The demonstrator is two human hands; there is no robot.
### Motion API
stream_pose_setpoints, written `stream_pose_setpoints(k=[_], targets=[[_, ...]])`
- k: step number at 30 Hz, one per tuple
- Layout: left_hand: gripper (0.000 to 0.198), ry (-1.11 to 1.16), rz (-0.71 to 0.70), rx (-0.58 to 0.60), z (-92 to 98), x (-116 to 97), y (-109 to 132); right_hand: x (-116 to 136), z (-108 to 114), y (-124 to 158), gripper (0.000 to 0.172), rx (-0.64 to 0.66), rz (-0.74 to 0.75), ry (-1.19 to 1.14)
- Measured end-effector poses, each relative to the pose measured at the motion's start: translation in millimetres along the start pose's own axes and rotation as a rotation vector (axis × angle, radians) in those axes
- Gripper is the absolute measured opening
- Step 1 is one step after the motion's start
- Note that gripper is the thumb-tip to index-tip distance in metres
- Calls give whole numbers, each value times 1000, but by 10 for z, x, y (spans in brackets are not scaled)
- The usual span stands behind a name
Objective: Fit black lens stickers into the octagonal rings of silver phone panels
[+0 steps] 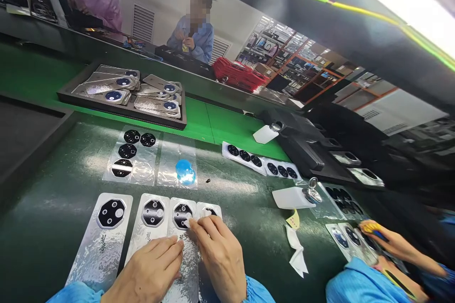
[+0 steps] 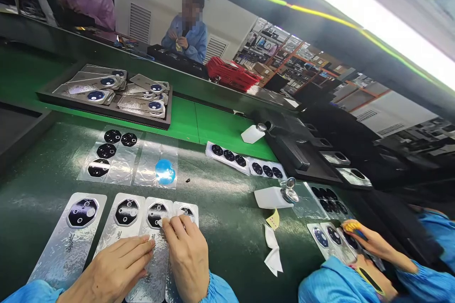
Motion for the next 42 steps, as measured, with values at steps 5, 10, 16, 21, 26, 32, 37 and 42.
stream_pose_setpoints(k=[5, 10, 16, 21, 26, 32, 37, 42], targets=[[35, -2, 1, 9, 2, -2, -2, 13, 10, -23, 28, -7, 14, -6], [34, 4, 4, 7, 13, -9, -7, 0, -2, -11, 26, 15, 13, -7], [35, 1, 8, -20, 21, -15, -6, -11, -5, -7, 25, 12, 22, -18], [29, 23, 34, 84, 97, -28, -59, -8, 7, -18, 27, 13, 16, -35], [26, 46, 41, 120, 168, -38, -126, -27, 24, -51, 27, 24, 20, -52], [28, 34, 40, 114, 136, -22, -94, -60, 54, -176, 25, -7, -19, -85], [28, 17, -18, 91, 162, -13, -126, -13, -40, -214, 28, -22, -5, -81], [28, 26, 14, 83, 157, -17, -130, -2, -92, -205, 29, -16, 49, -44]])
Point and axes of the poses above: each hand's wrist, its own y-axis away from the middle knuckle, its own z-axis out of the back of the hand, x = y × z, the point moved 2 cm from there along -y, towards the middle knuckle, and after that the axes turned 7 degrees about -x, right-handed, at the moved point
